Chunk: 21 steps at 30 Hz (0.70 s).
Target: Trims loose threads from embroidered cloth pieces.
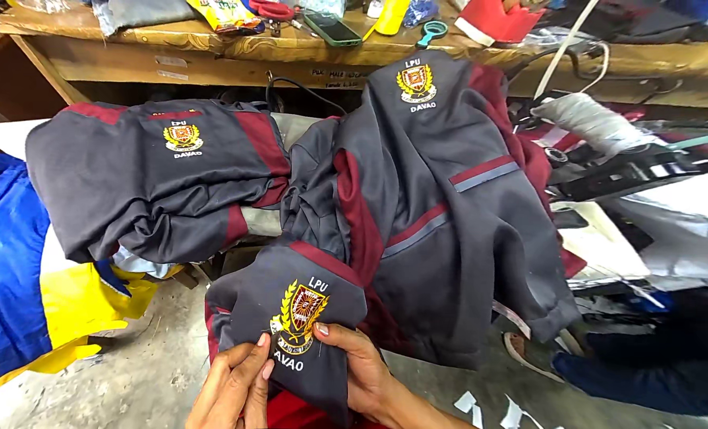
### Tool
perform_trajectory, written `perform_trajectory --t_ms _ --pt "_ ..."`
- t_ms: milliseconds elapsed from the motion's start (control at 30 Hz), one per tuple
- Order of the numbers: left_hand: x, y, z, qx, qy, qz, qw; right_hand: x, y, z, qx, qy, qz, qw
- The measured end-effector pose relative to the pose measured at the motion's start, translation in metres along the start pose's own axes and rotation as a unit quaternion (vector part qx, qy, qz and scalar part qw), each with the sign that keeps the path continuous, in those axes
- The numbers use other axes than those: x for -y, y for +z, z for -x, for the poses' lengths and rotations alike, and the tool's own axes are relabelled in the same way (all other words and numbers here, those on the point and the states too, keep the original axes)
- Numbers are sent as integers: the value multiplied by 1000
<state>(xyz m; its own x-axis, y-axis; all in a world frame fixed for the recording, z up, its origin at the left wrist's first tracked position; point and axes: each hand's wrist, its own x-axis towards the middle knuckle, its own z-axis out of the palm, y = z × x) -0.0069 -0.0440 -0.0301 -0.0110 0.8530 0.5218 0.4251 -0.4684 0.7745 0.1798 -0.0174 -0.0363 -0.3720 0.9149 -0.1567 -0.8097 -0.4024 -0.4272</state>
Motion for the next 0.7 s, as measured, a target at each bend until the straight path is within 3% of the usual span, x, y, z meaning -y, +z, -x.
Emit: perform_trajectory --t_ms 367,700 --pt "-4 -2 -1 -5 4 -55 998 -1 2 1 -16 -28 29 999" --pt "3 1 -1 -17 18 -34 999 -2 5 1 -19 -35 48 998"
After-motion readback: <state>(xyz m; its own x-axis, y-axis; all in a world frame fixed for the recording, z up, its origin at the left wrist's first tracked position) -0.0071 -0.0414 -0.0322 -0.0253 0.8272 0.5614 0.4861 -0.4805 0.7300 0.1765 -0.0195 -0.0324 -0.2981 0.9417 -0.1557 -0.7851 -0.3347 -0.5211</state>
